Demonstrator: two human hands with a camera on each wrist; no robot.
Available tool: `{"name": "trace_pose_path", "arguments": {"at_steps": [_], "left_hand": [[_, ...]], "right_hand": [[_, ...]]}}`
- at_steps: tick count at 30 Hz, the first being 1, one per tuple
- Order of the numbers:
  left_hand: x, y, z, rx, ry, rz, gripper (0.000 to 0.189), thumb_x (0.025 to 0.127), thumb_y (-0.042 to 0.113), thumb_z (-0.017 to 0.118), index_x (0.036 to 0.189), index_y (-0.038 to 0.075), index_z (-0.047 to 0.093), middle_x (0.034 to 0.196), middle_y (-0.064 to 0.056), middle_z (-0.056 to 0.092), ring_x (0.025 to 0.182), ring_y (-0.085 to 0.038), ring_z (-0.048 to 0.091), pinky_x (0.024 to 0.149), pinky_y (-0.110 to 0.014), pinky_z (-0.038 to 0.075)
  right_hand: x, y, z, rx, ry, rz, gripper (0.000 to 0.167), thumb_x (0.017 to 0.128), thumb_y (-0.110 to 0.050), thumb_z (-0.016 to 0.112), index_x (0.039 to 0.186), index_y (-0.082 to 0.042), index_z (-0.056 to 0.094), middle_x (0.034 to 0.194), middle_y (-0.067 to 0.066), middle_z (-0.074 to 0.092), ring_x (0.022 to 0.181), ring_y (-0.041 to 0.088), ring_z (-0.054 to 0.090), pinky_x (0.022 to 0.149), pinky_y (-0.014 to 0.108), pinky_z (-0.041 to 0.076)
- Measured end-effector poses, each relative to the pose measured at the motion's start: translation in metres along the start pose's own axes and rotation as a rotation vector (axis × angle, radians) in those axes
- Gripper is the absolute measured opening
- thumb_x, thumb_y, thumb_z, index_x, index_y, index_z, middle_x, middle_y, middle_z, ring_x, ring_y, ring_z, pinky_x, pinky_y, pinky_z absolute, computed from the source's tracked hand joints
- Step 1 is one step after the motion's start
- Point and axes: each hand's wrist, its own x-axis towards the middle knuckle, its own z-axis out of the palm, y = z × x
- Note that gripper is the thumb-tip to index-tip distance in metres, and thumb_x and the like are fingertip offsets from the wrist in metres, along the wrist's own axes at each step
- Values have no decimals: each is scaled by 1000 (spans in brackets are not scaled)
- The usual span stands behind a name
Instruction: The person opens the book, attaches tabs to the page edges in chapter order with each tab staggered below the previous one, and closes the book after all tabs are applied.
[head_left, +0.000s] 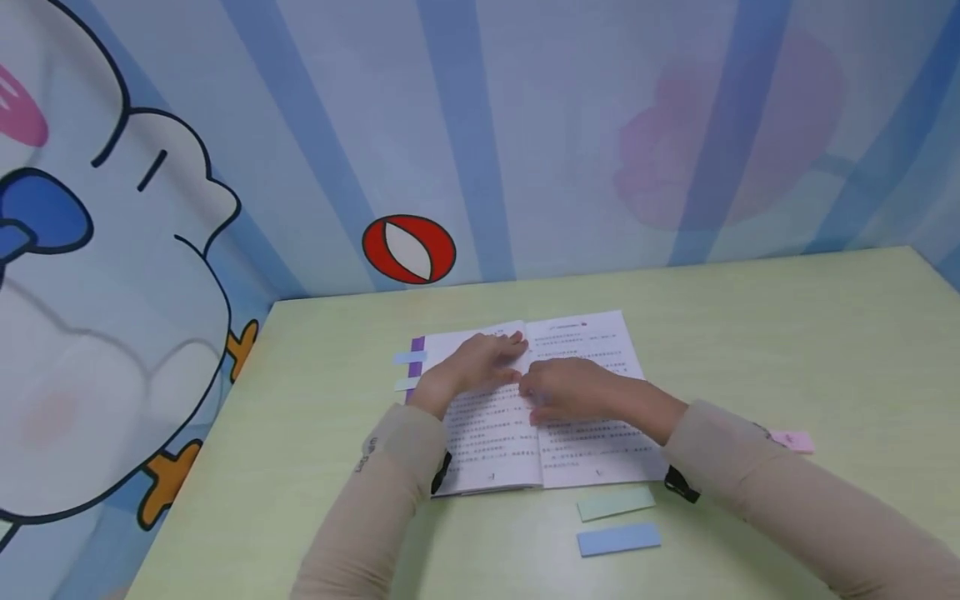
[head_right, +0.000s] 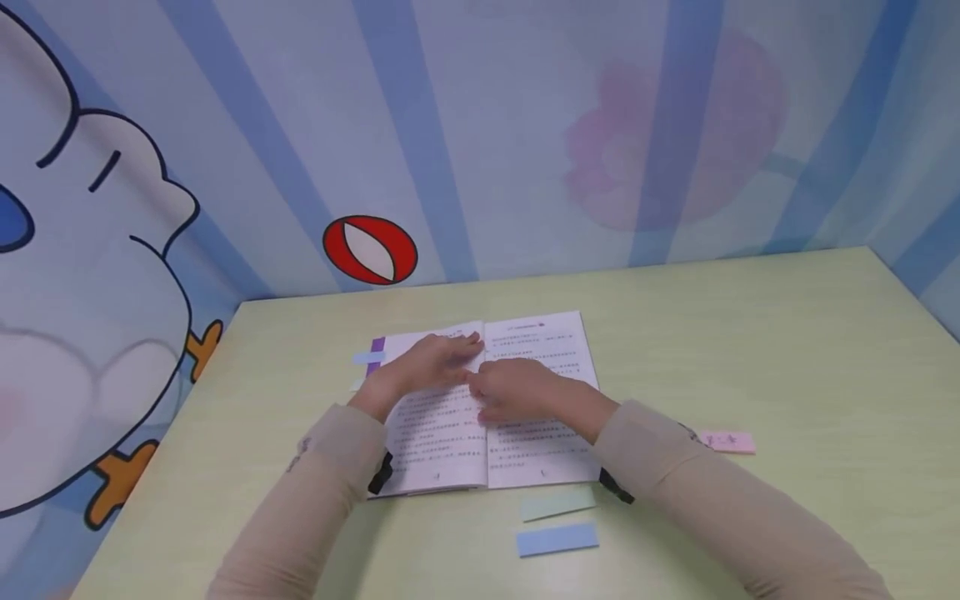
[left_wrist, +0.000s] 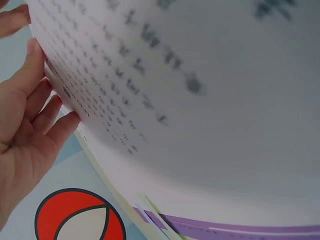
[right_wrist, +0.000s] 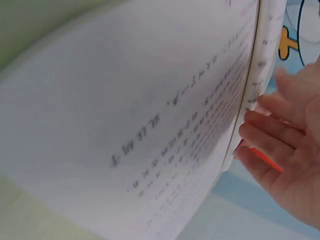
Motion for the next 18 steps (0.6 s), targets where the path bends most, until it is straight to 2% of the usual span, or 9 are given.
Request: {"name": "trace_pose_path", "arguments": {"at_steps": [2, 4, 6, 12, 18], "left_hand": [[0, 1, 0, -26, -10, -20, 56, 90, 20, 60, 141, 15, 37, 149, 3, 29, 138, -16, 23, 111, -32, 20], [1, 3, 0, -23, -14, -29, 55, 91, 20, 59, 141, 15, 37, 149, 3, 29, 138, -16, 23, 111, -32, 20], [2, 5, -1, 3, -17, -26, 55, 91, 20, 59, 141, 14, 37, 148, 2, 29, 138, -17, 24, 111, -33, 20], [2, 9, 0, 85, 3, -31, 54, 91, 19, 60, 140, 14, 38, 148, 0, 30, 137, -20, 27, 110, -35, 24], [2, 10, -1, 127, 19, -36, 56, 88, 23, 63, 139, 15, 42, 148, -1, 34, 136, -20, 29, 109, -35, 26]], "right_hand": [[-8, -4, -1, -67, -14, -33, 32, 91, -20, 61, 118, -3, 62, 119, 11, 60, 108, 23, 58, 89, 35, 48], [-14, -9, -2, -122, -63, -49, 36, 94, -17, 55, 126, -1, 56, 131, 14, 53, 118, 26, 52, 94, 37, 45], [-18, -14, -1, -147, -122, -31, 39, 97, -16, 50, 132, 0, 50, 139, 15, 44, 126, 28, 45, 98, 39, 42], [-12, -25, -3, -189, -279, 69, 42, 99, -16, 43, 138, 0, 42, 145, 14, 37, 133, 29, 33, 104, 49, 32], [-5, -27, -10, -177, -389, 111, 45, 101, -21, 39, 142, -5, 37, 149, 10, 31, 136, 25, 29, 107, 46, 29]]}}
